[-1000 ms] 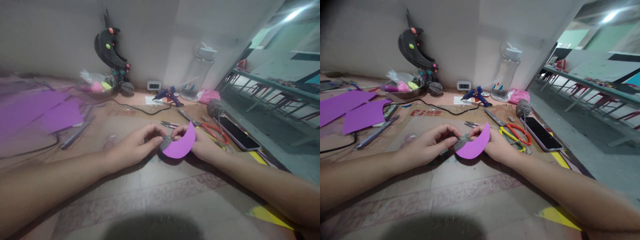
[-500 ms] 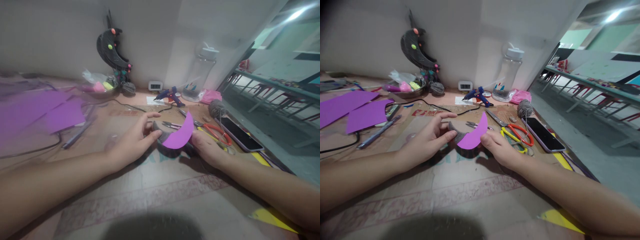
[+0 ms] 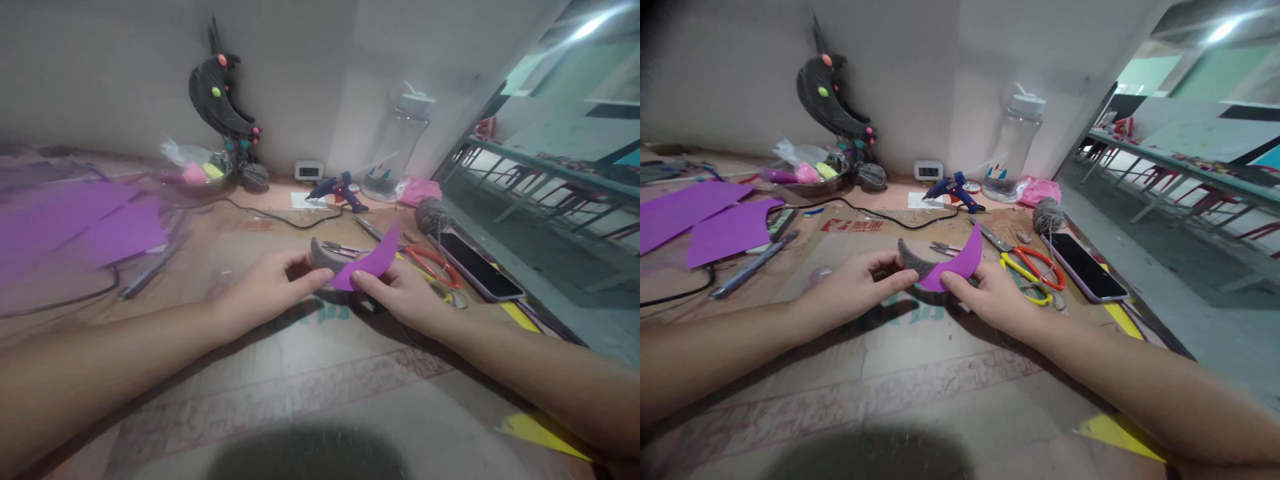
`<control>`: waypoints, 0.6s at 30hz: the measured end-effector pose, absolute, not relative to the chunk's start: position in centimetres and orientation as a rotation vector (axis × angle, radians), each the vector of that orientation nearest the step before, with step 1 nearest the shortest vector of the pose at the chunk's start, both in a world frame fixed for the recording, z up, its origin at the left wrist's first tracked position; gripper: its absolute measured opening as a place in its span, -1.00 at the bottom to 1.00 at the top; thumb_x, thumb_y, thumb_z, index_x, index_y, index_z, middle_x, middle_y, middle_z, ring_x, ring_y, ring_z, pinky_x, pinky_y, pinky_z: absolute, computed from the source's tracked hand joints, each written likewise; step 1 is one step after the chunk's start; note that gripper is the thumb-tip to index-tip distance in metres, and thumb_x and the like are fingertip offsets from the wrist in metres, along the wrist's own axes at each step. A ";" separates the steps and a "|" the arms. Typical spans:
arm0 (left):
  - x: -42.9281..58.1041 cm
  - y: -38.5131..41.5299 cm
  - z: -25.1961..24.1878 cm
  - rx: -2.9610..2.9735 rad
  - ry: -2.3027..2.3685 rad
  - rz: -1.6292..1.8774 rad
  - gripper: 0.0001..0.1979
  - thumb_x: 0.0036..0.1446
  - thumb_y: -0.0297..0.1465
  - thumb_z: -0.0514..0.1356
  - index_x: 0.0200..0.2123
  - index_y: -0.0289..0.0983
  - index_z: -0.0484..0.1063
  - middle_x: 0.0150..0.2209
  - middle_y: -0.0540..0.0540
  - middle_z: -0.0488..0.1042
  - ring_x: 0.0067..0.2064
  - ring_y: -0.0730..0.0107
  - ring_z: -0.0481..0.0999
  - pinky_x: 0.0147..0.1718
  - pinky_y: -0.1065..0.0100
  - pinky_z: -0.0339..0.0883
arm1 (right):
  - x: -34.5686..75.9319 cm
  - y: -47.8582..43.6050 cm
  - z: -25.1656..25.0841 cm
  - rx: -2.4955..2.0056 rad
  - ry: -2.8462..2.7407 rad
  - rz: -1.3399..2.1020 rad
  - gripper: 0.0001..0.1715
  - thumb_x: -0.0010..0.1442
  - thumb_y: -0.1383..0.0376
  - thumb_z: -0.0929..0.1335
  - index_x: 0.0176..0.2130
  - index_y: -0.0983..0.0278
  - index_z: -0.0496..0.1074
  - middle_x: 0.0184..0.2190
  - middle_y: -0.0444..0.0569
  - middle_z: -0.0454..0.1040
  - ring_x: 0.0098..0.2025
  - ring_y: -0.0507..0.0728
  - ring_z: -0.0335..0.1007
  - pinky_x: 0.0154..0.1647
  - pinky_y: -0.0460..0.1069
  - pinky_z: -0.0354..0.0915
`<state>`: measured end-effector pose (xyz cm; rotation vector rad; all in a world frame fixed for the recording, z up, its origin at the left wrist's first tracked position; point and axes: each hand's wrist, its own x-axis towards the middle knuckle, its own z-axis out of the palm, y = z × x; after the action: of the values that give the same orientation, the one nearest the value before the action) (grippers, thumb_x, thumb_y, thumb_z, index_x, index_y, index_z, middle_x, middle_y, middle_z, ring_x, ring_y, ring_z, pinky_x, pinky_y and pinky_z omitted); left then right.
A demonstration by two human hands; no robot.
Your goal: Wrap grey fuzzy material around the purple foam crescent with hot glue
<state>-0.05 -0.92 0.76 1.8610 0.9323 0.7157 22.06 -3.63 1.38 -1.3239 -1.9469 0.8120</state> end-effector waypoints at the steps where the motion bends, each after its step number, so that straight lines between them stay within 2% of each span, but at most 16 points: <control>1: -0.1 -1.0 0.9 1.887 0.955 0.715 -0.69 0.23 -0.14 0.13 -0.28 -0.27 0.49 -0.29 -0.04 0.53 -0.25 0.30 0.46 -0.26 0.32 0.28 | 22.1 -3.6 1.3 -1.323 -1.944 0.815 -0.67 0.22 0.14 0.30 -0.35 0.34 0.49 -0.48 -0.04 0.50 -0.47 0.06 0.39 -0.45 -0.07 0.29; 6: -0.1 -1.0 1.0 1.982 1.045 0.734 -0.71 0.23 -0.19 0.11 -0.37 -0.27 0.46 -0.40 0.00 0.49 -0.35 0.35 0.41 -0.35 0.35 0.23 | 22.0 -3.5 1.1 -1.312 -1.931 0.830 -0.67 0.22 0.15 0.30 -0.40 0.35 0.46 -0.51 -0.04 0.48 -0.48 0.05 0.38 -0.46 -0.08 0.28; 12: -0.1 -1.0 1.1 2.062 1.027 0.732 -0.78 0.24 -0.30 0.08 -0.40 -0.25 0.40 -0.42 0.03 0.45 -0.38 0.40 0.38 -0.36 0.37 0.20 | 21.9 -3.5 1.4 -1.302 -1.862 0.907 -0.67 0.21 0.15 0.32 -0.45 0.33 0.43 -0.57 -0.08 0.43 -0.53 0.01 0.33 -0.52 -0.11 0.24; 18: -0.1 -0.9 0.9 2.031 1.012 0.770 -0.85 0.22 -0.35 0.08 -0.33 -0.24 0.41 -0.37 0.02 0.46 -0.33 0.37 0.41 -0.35 0.36 0.23 | 21.8 -3.6 1.6 -1.274 -1.737 1.055 -0.62 0.20 0.09 0.33 -0.46 0.33 0.42 -0.58 -0.09 0.42 -0.56 0.00 0.30 -0.58 -0.12 0.20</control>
<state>-0.08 -0.85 0.86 2.0311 1.0117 0.7704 21.78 -3.63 1.57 -1.2742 -1.7366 1.0553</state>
